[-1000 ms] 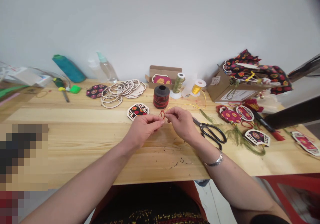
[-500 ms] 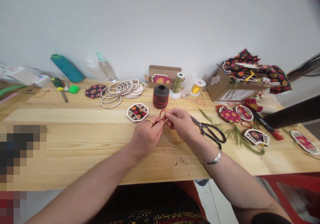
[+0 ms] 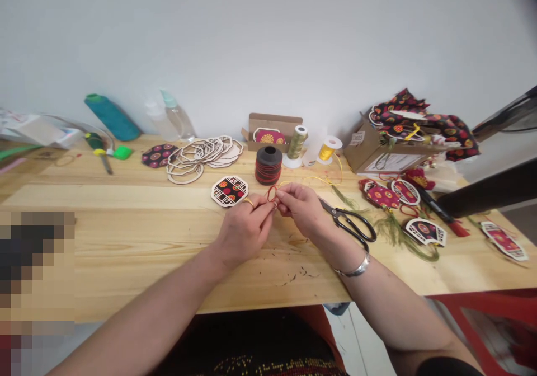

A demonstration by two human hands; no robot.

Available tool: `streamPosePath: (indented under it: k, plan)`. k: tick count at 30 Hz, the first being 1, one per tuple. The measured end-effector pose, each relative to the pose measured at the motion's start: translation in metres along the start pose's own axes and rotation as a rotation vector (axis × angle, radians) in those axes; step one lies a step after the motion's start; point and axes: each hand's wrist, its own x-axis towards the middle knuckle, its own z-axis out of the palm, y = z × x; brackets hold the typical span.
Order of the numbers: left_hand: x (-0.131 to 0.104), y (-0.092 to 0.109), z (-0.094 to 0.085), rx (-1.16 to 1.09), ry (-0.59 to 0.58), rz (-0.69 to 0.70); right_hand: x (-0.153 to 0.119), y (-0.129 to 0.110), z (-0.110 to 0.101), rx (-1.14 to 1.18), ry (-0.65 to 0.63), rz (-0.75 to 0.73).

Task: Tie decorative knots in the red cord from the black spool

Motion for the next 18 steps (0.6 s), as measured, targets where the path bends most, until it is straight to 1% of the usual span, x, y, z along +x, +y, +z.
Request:
streamPosePath:
  k: [2,4,7,9,10,11,14,16,18]
  plan:
    - [0.001,-0.001,-0.001,-0.070,-0.011,-0.100,0.000,-0.002,-0.001,0.012,0.001,-0.005]
    - [0.003,-0.003,-0.003,-0.085,-0.008,-0.226,-0.001,-0.004,-0.002,0.027,-0.006,-0.012]
    - [0.007,-0.002,-0.007,-0.126,0.055,-0.383,-0.002,-0.005,-0.003,0.026,-0.013,-0.029]
    - [0.009,0.000,-0.010,-0.262,0.113,-0.458,-0.002,-0.004,-0.003,-0.002,-0.017,-0.052]
    - [0.011,0.001,-0.012,-0.360,0.117,-0.506,-0.001,-0.003,-0.003,-0.023,-0.021,-0.065]
    - [0.012,0.002,-0.013,-0.471,0.093,-0.566,-0.001,-0.002,-0.003,-0.048,-0.025,-0.079]
    - [0.014,0.004,-0.015,-0.808,-0.082,-0.752,0.000,0.001,-0.002,-0.141,-0.024,-0.127]
    - [0.015,0.004,-0.015,-0.955,-0.157,-0.796,-0.001,0.002,-0.001,-0.211,-0.020,-0.155]
    - [0.016,0.004,-0.014,-1.003,-0.163,-0.796,-0.004,0.001,0.000,-0.281,-0.018,-0.176]
